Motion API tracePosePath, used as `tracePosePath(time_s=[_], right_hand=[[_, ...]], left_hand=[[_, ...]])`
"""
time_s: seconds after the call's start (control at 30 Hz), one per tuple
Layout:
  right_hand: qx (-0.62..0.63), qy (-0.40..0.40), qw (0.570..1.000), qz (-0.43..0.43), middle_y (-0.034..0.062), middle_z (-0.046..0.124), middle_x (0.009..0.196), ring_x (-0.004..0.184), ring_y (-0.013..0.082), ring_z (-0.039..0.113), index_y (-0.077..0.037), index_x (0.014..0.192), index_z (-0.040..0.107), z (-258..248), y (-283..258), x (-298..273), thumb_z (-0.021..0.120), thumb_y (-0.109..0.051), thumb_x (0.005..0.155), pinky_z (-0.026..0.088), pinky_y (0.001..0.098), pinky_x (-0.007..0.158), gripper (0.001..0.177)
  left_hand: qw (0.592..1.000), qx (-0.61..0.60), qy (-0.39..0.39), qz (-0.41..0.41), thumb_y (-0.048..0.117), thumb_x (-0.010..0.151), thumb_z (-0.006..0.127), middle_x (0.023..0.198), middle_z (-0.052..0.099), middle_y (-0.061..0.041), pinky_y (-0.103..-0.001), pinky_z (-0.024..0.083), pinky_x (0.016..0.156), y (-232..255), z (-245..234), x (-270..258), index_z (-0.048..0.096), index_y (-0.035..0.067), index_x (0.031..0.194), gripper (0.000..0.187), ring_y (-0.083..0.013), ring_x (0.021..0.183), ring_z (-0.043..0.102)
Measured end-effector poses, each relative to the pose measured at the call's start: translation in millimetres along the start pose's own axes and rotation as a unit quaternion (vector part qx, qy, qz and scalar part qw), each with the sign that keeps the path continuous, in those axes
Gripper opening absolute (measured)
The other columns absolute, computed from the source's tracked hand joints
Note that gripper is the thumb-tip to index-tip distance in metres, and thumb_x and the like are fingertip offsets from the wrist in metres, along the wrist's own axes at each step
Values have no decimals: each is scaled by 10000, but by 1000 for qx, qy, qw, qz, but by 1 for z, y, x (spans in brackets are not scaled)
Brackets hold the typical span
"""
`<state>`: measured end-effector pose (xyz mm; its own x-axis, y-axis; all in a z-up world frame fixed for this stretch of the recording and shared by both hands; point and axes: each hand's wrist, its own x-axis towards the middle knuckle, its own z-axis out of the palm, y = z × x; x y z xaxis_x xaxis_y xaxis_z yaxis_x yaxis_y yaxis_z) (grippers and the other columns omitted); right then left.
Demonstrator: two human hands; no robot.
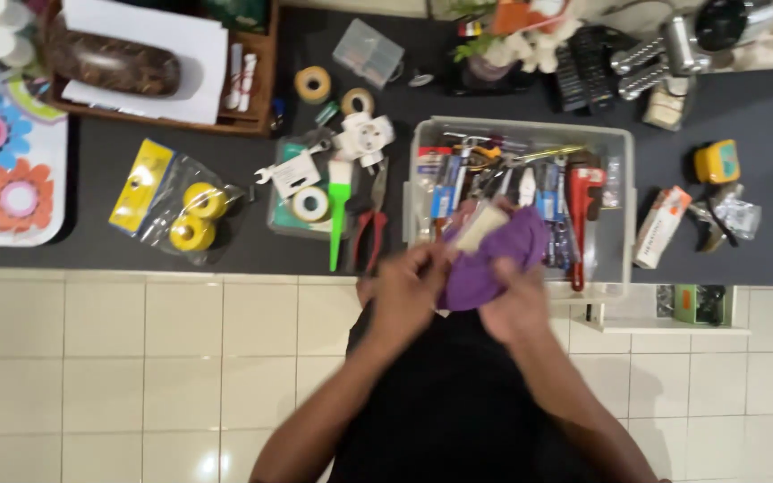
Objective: The person removes various tools from a clear plastic bin, wipes each with a purple cloth, and places them on the table. The person then returns some tools to the bin and arranges them.
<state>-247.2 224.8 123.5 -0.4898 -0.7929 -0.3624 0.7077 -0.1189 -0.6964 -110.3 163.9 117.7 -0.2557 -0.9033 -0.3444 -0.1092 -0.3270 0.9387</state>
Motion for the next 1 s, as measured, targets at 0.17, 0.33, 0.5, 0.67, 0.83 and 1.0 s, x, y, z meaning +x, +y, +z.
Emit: tracePosePath(time_s=[0.17, 0.33, 0.5, 0.67, 0.83, 1.0], right_hand=[[-51, 35, 998, -14, 234, 738, 1073, 988, 408, 754, -28, 1247, 635, -29, -13, -13, 760, 112, 743, 621, 515, 872, 538], [-40, 103, 991, -79, 120, 728, 1004, 906, 306, 747, -78, 1144, 655, -71, -66, 8, 759, 68, 798, 602, 421, 847, 390], [54, 126, 978, -158, 37, 702, 1066, 1044, 219, 719, -160, 1132, 674, -168, -178, 36, 706, 4, 916, 557, 327, 992, 273], [-42, 158, 978, -131, 121, 698, 1094, 1066, 265, 717, -123, 1185, 629, -236, -198, 24, 656, -2, 912, 542, 397, 992, 299], [15, 137, 986, -93, 214, 699, 1000, 970, 343, 723, -41, 1140, 639, -226, -208, 22, 677, 81, 840, 539, 461, 945, 326], [-10, 101, 993, -63, 284, 707, 961, 924, 371, 728, 23, 1141, 637, -218, -219, 23, 677, 130, 810, 549, 491, 906, 350]], left_hand=[[988, 53, -53, 138, 116, 970, 684, 709, 776, -100, -309, 581, 582, -2, 31, -41, 812, 87, 915, 143, -245, 679, 764], [980, 75, -57, 175, 70, 901, 733, 759, 780, -108, -334, 611, 609, 0, 78, -48, 791, 53, 971, 93, -250, 707, 775], [956, 145, -25, 253, 69, 867, 763, 782, 769, -135, -416, 604, 602, -25, 127, -21, 798, 59, 991, 129, -341, 692, 754], [637, 469, 104, 603, 22, 963, 650, 1051, 677, -92, -411, 600, 808, -74, 186, 78, 728, 78, 1108, 174, -280, 1028, 691], [656, 465, 138, 578, 57, 913, 686, 977, 674, -56, -309, 586, 787, -73, 240, 146, 748, 104, 949, 85, -252, 871, 691], [662, 515, 111, 533, 26, 862, 736, 992, 666, -59, -318, 569, 879, -87, 251, 151, 747, 67, 977, 122, -235, 933, 686]])
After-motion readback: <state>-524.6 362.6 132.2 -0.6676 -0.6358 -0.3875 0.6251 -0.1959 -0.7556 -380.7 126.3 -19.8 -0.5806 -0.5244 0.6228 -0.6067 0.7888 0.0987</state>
